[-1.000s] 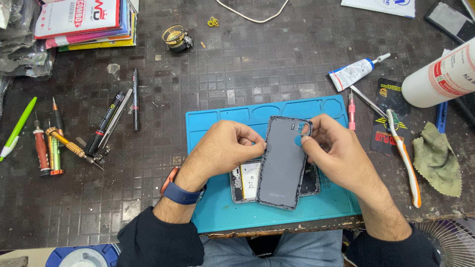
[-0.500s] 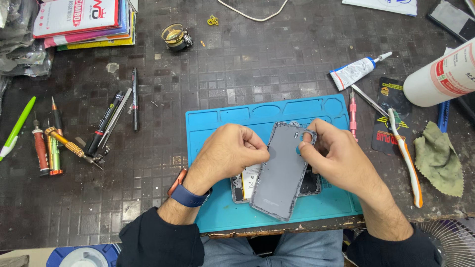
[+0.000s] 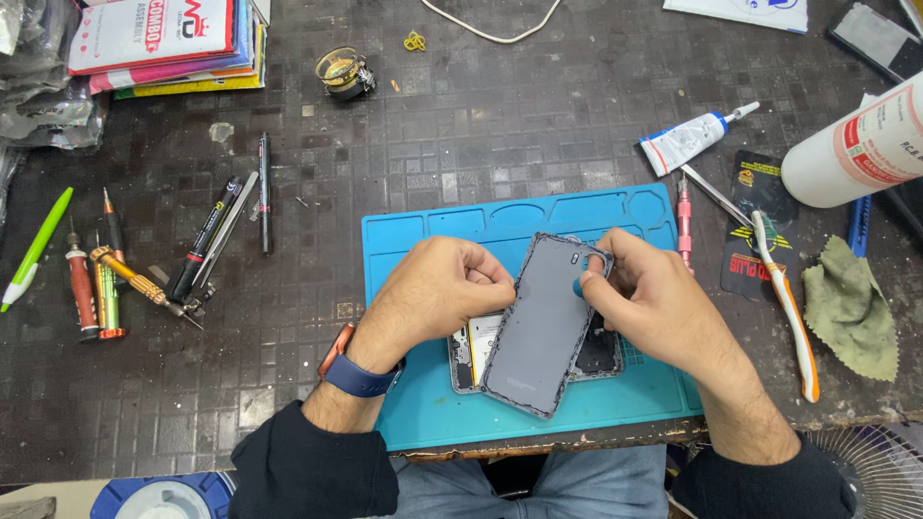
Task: The person applies adhesive to the interior frame of a disassembled smartphone, places a new battery inside, and then fits the back cover onto the device. The person also uses a metal tool to spread adhesive along the edges of the back cover.
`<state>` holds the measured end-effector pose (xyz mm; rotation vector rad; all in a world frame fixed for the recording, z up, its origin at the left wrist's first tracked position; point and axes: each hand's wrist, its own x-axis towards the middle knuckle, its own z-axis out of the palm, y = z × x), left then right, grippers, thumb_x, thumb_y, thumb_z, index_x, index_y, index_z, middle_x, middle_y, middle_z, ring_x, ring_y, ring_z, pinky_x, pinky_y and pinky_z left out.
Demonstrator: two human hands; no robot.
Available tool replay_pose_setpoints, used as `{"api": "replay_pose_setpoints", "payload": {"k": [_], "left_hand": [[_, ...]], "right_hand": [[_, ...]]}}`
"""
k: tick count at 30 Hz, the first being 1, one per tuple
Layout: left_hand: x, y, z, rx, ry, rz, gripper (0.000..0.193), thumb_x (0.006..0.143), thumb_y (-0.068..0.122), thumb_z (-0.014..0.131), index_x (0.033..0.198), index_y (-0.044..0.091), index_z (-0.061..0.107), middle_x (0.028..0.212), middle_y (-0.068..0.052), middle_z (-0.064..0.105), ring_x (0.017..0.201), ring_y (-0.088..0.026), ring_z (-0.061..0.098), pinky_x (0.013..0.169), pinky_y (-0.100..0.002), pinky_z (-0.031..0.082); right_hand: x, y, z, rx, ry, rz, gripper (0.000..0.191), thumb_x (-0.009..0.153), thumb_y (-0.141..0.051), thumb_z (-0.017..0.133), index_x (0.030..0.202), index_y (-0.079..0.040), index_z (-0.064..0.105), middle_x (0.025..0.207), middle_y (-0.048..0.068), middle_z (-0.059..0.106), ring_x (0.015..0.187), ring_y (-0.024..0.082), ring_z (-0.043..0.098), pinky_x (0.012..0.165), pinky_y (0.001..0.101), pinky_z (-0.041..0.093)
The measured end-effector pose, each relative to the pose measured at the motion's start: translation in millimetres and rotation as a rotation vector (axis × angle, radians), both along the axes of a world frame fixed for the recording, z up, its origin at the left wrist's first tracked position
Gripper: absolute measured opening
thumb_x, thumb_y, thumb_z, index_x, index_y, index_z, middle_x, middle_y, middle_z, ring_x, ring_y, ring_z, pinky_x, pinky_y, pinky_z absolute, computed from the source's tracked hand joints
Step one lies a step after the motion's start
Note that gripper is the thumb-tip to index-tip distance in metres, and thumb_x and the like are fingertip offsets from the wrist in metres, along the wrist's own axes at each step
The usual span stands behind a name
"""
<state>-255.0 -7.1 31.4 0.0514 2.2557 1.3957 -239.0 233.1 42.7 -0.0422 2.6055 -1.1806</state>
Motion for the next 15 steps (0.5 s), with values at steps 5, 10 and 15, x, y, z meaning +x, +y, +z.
{"api": "replay_pose_setpoints", "payload": {"k": [5, 10, 15], "left_hand": [[-0.8, -2.3, 0.9, -0.023, -0.012, -0.007, 0.023, 0.072, 0.025, 0.074, 0.083, 0.006, 0.081, 0.068, -0.001, 0.077, 0.061, -0.007, 0.068, 0.055, -0.023, 0.052], [-2.9, -5.8, -0.7, 0.002, -0.005, 0.012, 0.023, 0.072, 0.024, 0.075, 0.085, 0.005, 0.080, 0.068, 0.000, 0.076, 0.060, -0.006, 0.068, 0.055, -0.023, 0.053], [-2.7, -4.5, -2.4, 0.011, 0.028, 0.015, 0.028, 0.079, 0.032, 0.076, 0.087, 0.005, 0.082, 0.063, -0.002, 0.073, 0.055, -0.006, 0.063, 0.050, -0.024, 0.049]], "right_hand": [[-0.1, -1.0, 1.2, 0.005, -0.004, 0.003, 0.018, 0.089, -0.022, 0.065, 0.086, -0.005, 0.062, 0.048, 0.004, 0.059, 0.045, 0.008, 0.052, 0.043, 0.0302, 0.039], [0.2, -1.3, 0.9, 0.018, -0.004, -0.001, 0.017, 0.089, -0.022, 0.064, 0.087, -0.005, 0.063, 0.050, 0.003, 0.060, 0.045, 0.008, 0.055, 0.043, 0.0295, 0.042], [0.5, -1.2, 0.4, 0.027, -0.005, -0.003, 0.017, 0.089, -0.022, 0.064, 0.087, -0.004, 0.063, 0.050, 0.004, 0.060, 0.045, 0.009, 0.055, 0.044, 0.0301, 0.042]]}}
